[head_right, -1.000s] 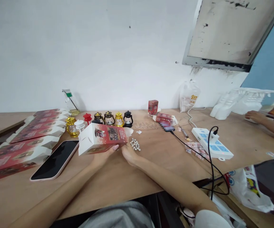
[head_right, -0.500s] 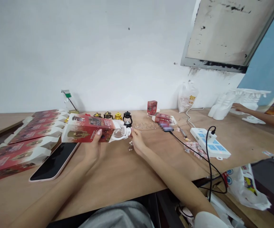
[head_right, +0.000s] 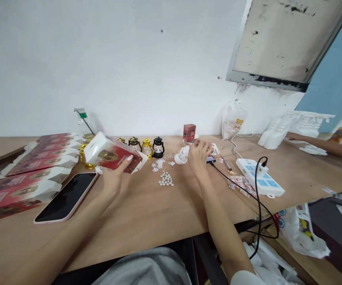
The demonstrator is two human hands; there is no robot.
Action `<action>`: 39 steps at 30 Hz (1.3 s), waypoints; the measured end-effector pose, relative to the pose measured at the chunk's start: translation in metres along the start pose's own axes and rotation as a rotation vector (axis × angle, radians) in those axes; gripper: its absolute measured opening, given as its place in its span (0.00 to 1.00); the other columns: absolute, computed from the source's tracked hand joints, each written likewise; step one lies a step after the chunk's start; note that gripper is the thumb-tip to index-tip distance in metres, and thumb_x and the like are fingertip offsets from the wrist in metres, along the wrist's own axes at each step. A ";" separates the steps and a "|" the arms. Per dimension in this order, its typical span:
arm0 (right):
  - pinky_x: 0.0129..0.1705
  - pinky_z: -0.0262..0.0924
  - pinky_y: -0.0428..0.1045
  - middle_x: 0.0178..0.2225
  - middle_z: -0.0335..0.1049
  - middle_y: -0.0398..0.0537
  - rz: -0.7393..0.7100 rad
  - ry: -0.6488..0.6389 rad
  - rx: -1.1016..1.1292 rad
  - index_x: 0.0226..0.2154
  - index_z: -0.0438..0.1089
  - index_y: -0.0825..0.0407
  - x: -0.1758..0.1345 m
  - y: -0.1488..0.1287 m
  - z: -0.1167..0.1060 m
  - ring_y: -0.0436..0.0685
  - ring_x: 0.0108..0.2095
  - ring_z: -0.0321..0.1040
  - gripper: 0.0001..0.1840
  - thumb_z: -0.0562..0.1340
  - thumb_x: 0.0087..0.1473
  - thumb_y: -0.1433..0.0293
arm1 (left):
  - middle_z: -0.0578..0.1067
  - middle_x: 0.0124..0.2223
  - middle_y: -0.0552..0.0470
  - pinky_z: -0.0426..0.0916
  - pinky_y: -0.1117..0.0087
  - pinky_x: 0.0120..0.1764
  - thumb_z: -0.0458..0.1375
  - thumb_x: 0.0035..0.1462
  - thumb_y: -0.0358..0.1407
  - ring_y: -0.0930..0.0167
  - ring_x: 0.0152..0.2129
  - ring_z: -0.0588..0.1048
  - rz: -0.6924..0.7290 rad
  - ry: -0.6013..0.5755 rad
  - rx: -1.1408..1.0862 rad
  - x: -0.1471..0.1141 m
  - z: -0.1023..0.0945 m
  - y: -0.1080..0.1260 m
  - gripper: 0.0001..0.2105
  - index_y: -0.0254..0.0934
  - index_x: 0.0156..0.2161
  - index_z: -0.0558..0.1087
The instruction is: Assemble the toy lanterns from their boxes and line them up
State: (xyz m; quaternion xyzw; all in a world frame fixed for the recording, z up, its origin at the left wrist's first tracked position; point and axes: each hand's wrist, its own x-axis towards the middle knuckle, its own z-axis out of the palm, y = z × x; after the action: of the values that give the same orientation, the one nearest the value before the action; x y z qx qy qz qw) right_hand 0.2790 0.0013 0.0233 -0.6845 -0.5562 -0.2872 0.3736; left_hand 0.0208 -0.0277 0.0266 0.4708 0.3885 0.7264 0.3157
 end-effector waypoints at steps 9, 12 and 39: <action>0.44 0.44 0.63 0.42 0.63 0.61 -0.103 -0.008 -0.217 0.32 0.70 0.56 -0.003 -0.006 -0.019 0.67 0.45 0.53 0.13 0.52 0.56 0.69 | 0.72 0.45 0.43 0.64 0.59 0.43 0.61 0.41 0.33 0.59 0.42 0.70 0.477 -0.309 0.736 -0.003 -0.013 -0.018 0.24 0.36 0.46 0.64; 0.43 0.46 0.60 0.38 0.66 0.58 -0.094 0.045 -0.096 0.26 0.68 0.55 -0.005 -0.013 -0.020 0.64 0.42 0.55 0.16 0.54 0.56 0.62 | 0.71 0.48 0.42 0.62 0.60 0.46 0.55 0.39 0.25 0.60 0.46 0.68 0.696 -0.419 0.866 -0.006 -0.013 -0.018 0.25 0.34 0.48 0.63; 0.31 0.53 0.45 0.30 0.58 0.38 0.146 -0.677 1.442 0.34 0.55 0.48 -0.057 -0.083 -0.012 0.48 0.29 0.57 0.23 0.67 0.40 0.60 | 0.71 0.48 0.38 0.55 0.60 0.44 0.50 0.47 0.26 0.59 0.44 0.67 1.040 -0.152 1.193 0.008 -0.026 -0.019 0.22 0.32 0.51 0.64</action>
State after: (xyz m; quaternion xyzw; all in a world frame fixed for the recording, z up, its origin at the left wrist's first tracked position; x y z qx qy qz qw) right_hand 0.1863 -0.0315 0.0000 -0.3590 -0.6420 0.3917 0.5528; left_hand -0.0044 -0.0184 0.0068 0.7299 0.4195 0.4161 -0.3438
